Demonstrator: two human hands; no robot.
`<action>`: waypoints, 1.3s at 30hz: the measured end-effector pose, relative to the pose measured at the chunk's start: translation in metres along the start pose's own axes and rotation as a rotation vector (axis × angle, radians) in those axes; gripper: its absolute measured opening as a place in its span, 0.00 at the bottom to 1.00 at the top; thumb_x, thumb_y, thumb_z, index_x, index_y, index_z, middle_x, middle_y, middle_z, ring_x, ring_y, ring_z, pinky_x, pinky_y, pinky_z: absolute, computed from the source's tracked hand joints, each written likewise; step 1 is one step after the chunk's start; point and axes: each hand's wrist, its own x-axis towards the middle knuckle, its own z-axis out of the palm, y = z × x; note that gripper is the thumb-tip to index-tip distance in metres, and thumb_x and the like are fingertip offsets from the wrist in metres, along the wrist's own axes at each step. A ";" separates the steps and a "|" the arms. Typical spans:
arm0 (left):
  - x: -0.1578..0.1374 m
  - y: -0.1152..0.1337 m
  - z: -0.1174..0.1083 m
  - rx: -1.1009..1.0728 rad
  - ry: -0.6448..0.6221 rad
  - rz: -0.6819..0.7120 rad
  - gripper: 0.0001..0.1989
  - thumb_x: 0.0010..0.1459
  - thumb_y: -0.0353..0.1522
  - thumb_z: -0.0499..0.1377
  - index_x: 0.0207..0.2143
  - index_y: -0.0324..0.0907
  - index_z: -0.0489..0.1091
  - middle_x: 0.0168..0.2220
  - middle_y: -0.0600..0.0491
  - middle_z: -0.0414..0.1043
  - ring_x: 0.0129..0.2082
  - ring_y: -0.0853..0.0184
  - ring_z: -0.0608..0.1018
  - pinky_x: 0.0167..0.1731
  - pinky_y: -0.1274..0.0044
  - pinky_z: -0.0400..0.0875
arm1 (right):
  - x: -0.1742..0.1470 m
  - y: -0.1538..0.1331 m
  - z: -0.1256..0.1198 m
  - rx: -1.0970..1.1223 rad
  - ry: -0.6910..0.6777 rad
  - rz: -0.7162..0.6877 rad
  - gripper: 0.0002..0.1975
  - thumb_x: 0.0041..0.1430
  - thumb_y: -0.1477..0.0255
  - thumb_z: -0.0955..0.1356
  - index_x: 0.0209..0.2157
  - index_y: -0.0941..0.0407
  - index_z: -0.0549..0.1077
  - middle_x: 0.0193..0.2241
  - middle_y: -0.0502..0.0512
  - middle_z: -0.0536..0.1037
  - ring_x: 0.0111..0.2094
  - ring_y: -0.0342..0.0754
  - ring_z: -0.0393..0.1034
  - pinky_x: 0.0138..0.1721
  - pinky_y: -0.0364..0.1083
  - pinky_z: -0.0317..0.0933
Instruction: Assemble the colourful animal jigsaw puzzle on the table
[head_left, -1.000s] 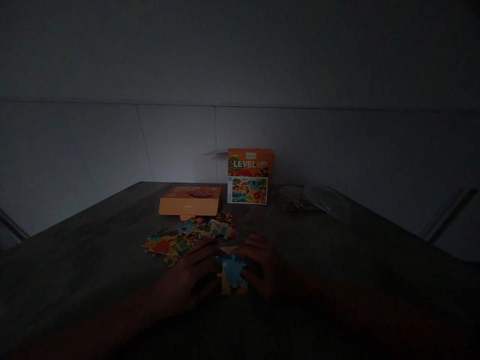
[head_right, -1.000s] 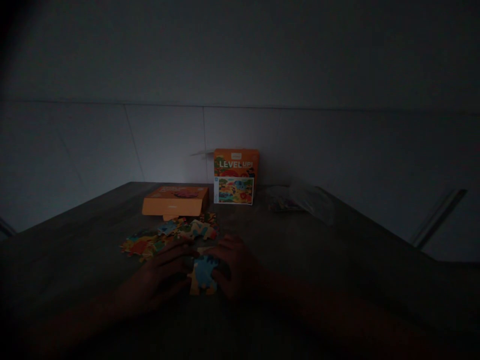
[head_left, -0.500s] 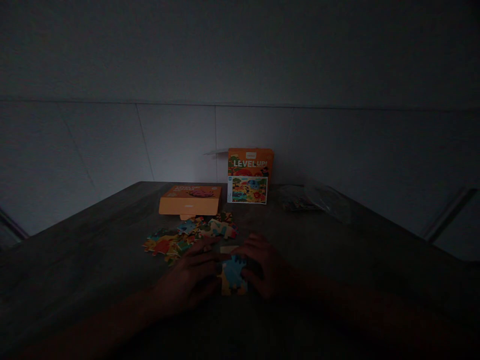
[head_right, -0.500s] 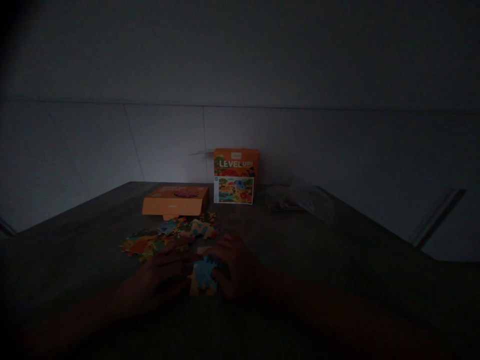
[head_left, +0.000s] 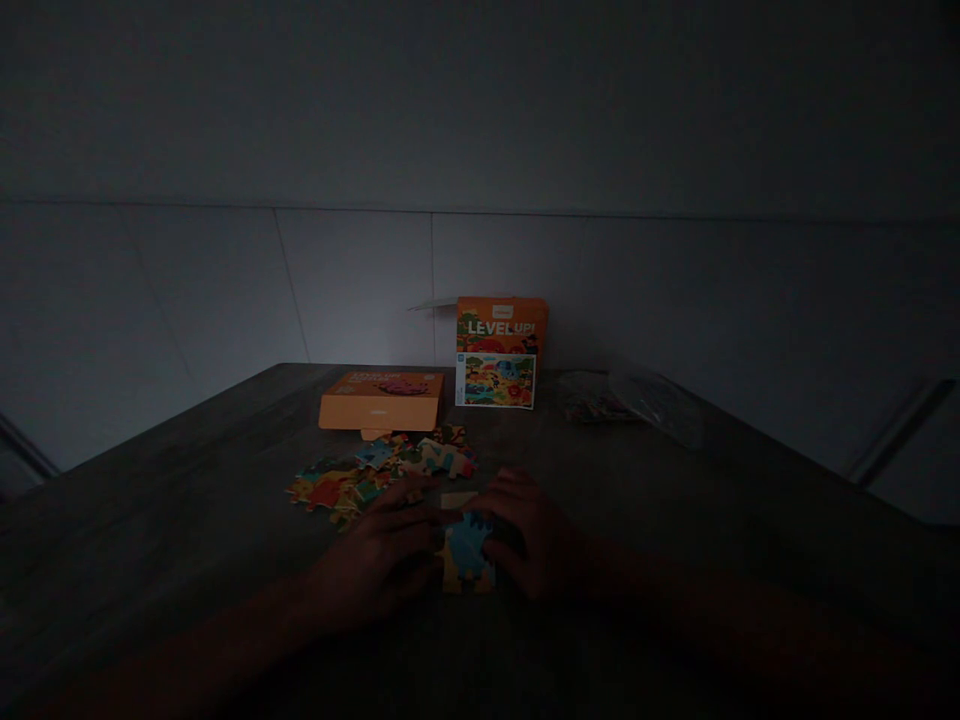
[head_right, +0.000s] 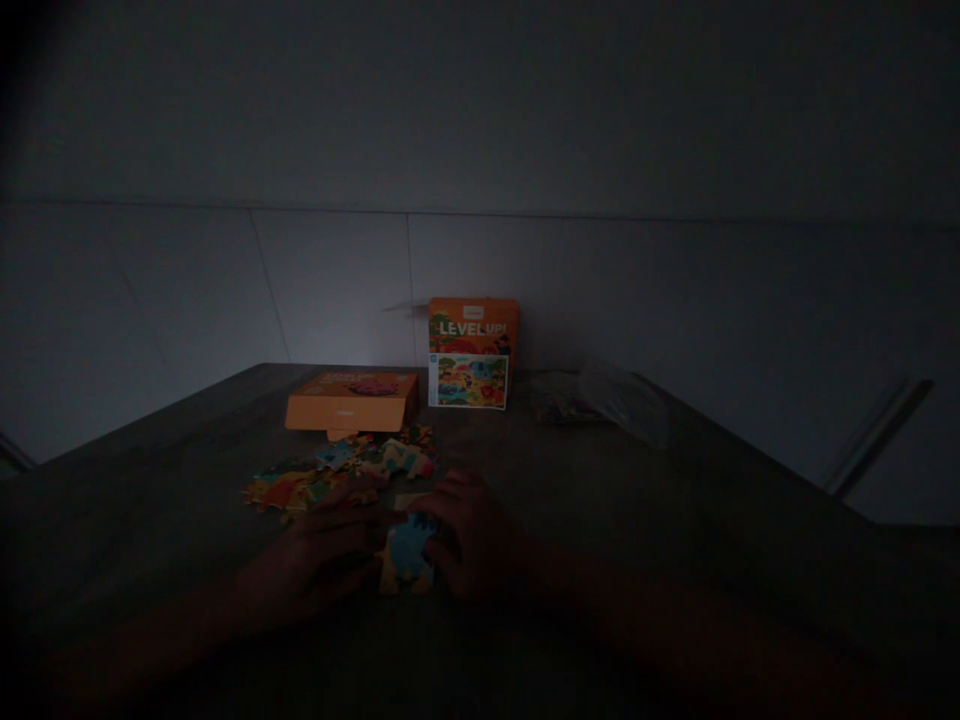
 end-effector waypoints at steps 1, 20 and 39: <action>-0.001 0.000 0.001 0.000 0.003 -0.004 0.08 0.59 0.24 0.55 0.40 0.43 0.70 0.51 0.50 0.74 0.54 0.60 0.73 0.62 0.59 0.60 | 0.000 0.000 0.000 -0.003 -0.002 0.002 0.18 0.53 0.70 0.66 0.47 0.60 0.72 0.40 0.63 0.76 0.42 0.57 0.65 0.46 0.58 0.60; 0.004 0.001 -0.004 -0.021 -0.095 -0.113 0.08 0.64 0.35 0.57 0.44 0.45 0.73 0.45 0.51 0.75 0.50 0.60 0.74 0.61 0.59 0.60 | 0.001 0.001 0.000 0.005 -0.067 0.035 0.19 0.50 0.71 0.67 0.46 0.58 0.74 0.38 0.60 0.76 0.40 0.56 0.66 0.45 0.57 0.59; 0.004 0.002 -0.006 -0.034 -0.061 -0.089 0.08 0.62 0.33 0.59 0.44 0.46 0.74 0.46 0.50 0.74 0.50 0.59 0.73 0.60 0.59 0.61 | 0.001 0.001 -0.001 -0.008 -0.105 0.035 0.18 0.50 0.71 0.69 0.45 0.57 0.74 0.37 0.58 0.75 0.40 0.54 0.67 0.46 0.55 0.60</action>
